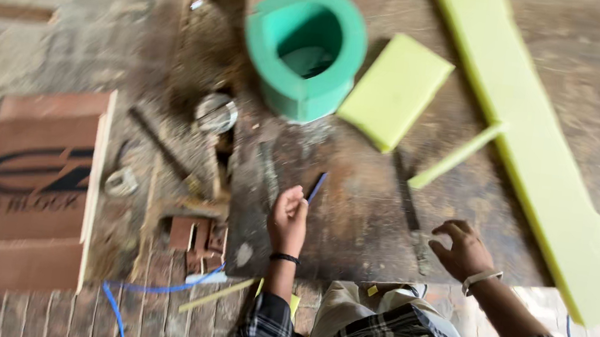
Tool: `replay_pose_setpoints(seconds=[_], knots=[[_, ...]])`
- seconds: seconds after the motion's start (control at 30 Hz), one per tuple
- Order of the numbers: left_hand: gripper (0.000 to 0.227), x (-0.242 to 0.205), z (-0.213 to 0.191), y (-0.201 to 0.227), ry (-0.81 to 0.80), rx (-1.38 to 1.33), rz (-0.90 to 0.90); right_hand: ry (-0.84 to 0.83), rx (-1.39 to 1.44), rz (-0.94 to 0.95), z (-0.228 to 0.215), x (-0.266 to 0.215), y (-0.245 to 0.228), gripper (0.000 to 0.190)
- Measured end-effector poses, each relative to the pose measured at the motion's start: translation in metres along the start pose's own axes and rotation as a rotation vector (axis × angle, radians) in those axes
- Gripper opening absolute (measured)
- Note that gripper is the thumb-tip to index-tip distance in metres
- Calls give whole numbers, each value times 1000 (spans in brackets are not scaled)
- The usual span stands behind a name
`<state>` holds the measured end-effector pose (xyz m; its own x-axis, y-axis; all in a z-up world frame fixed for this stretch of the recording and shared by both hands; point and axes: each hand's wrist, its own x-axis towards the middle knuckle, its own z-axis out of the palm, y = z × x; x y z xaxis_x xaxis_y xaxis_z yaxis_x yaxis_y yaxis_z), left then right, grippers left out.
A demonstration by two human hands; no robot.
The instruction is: The person uses a spray gun to apply adhesive to wooden templates, then places them on a yellow foam sheet. Using a long metal blade, the person cuts the foam along the template edges to create shaped pieces. The cut foam pieces are then stacked and placed onto a wooden chair frame.
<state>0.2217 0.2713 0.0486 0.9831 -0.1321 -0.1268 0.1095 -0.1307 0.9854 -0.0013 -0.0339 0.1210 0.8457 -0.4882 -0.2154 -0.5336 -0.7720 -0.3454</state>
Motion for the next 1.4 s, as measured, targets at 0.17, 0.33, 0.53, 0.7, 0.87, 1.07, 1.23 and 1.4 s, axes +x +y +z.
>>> replay_pose_setpoints(seconds=[0.17,0.33,0.53,0.7,0.87,1.07,1.23,1.4], knots=[[34,-11,62,9,-322,-27,6,157,-2,278,-35,-28,66,34],[44,14,115,37,-402,283,-93,112,240,699,-45,-83,117,41],[70,46,202,105,-429,809,242,176,353,835,-49,-131,148,46],[116,72,266,129,-412,1158,135,211,300,782,-75,-109,191,69],[95,97,257,129,-332,1251,188,185,196,739,-107,-34,239,117],[56,87,259,163,-243,1101,145,15,190,747,-126,-4,246,140],[53,35,278,177,-177,846,225,-39,515,793,-151,-10,228,105],[52,-61,334,146,-288,545,194,88,779,718,-170,-58,232,83]])
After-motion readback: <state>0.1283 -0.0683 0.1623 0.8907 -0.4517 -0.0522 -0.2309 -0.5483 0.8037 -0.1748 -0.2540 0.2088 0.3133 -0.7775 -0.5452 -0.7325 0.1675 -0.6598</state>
